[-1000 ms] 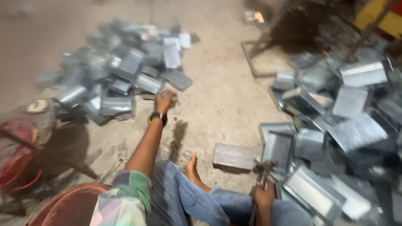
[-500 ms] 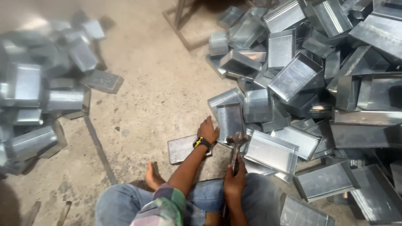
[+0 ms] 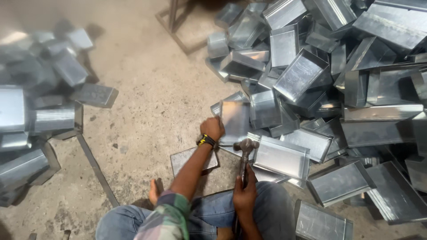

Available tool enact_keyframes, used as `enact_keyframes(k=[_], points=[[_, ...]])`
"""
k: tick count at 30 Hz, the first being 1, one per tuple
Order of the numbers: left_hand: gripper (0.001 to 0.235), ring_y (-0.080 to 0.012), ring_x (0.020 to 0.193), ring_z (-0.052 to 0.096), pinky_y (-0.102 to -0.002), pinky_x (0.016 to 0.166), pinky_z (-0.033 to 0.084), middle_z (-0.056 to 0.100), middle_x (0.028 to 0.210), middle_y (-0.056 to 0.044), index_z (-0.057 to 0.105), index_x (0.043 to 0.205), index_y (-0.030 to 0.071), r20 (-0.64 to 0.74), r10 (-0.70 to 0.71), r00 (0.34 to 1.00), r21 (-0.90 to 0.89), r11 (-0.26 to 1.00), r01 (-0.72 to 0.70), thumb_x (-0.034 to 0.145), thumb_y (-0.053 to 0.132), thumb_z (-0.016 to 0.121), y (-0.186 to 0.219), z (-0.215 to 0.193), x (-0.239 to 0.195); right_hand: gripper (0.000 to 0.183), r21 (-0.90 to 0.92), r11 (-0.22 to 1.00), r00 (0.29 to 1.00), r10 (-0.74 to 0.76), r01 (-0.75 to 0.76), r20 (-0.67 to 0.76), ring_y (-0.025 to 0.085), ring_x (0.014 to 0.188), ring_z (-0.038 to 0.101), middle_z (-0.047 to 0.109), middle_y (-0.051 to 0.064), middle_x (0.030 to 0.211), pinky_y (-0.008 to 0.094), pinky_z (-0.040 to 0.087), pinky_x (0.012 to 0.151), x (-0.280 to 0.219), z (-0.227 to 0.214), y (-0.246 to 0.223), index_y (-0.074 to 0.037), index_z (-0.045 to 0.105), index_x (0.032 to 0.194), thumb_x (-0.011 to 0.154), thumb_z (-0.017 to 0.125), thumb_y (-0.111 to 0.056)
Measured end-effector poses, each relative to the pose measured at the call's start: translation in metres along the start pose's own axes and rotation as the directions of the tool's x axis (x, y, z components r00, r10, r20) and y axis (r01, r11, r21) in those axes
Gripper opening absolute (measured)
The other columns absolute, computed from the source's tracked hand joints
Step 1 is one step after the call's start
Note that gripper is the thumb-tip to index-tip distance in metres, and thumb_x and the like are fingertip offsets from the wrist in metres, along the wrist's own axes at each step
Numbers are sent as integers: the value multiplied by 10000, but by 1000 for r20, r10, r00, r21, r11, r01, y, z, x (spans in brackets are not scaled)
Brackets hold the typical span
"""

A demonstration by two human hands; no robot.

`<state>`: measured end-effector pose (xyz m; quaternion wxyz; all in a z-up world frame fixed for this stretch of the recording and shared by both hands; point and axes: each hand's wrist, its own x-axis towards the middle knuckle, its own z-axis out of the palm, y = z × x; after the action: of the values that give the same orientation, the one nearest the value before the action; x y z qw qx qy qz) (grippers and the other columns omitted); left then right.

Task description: The person uses a hammer to shape metal boxes, striking the edges and seams of small rectangular containers while sitting among a large pile of similar metal parts.

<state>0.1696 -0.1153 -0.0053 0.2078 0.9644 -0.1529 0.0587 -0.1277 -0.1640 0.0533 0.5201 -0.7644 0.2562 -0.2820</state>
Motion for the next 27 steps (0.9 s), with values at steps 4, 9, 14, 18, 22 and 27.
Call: enact_keyframes(k=[4,9,14,18,22,27], points=[[218,-391,813,723,-504,726,584,745,869,-191,747,852,103,211,237,948,90,961,-261,844,298,651,-60,-61,29,570,45,967,964,247,-252,94,330,1084,681,692,210,1261,381,534,912,6,-6,-5,-90,490,1505,948,605,-117],[218,-382,929,706,-505,800,570,745,977,-163,758,946,160,491,172,854,152,948,-278,755,242,692,-121,-107,-3,532,-43,998,992,52,-48,111,310,1055,669,668,220,1277,381,521,883,8,-9,-18,-79,518,1473,958,631,-150],[285,-365,1088,692,-491,926,556,735,1169,-150,728,1121,142,281,32,959,99,993,-62,934,259,548,-123,-124,-89,437,-236,831,862,-499,504,85,385,1173,651,675,256,1314,405,520,969,2,-7,-27,-68,581,1430,1010,683,-135],[631,-432,1376,435,-546,1157,308,514,1455,-231,547,1397,-13,-165,-138,977,-53,990,131,983,459,479,-83,-133,-153,490,-63,995,975,-61,76,213,234,863,706,735,185,1155,351,550,744,-12,-3,-51,-93,581,1417,933,640,-143],[892,-459,1525,120,-595,1213,59,210,1640,-276,310,1515,-93,-104,-113,988,102,987,124,961,596,430,-63,-127,-175,497,-131,988,980,-51,77,192,178,741,611,725,164,949,332,501,650,-27,-7,-83,-118,589,1454,961,646,-136],[914,-421,1552,90,-576,1236,46,144,1681,-232,288,1552,-57,33,-113,993,138,985,108,925,589,450,-75,-127,-146,520,116,989,982,-110,92,154,100,692,631,691,87,884,268,521,603,-35,-28,-113,-83,545,1485,973,632,-101]])
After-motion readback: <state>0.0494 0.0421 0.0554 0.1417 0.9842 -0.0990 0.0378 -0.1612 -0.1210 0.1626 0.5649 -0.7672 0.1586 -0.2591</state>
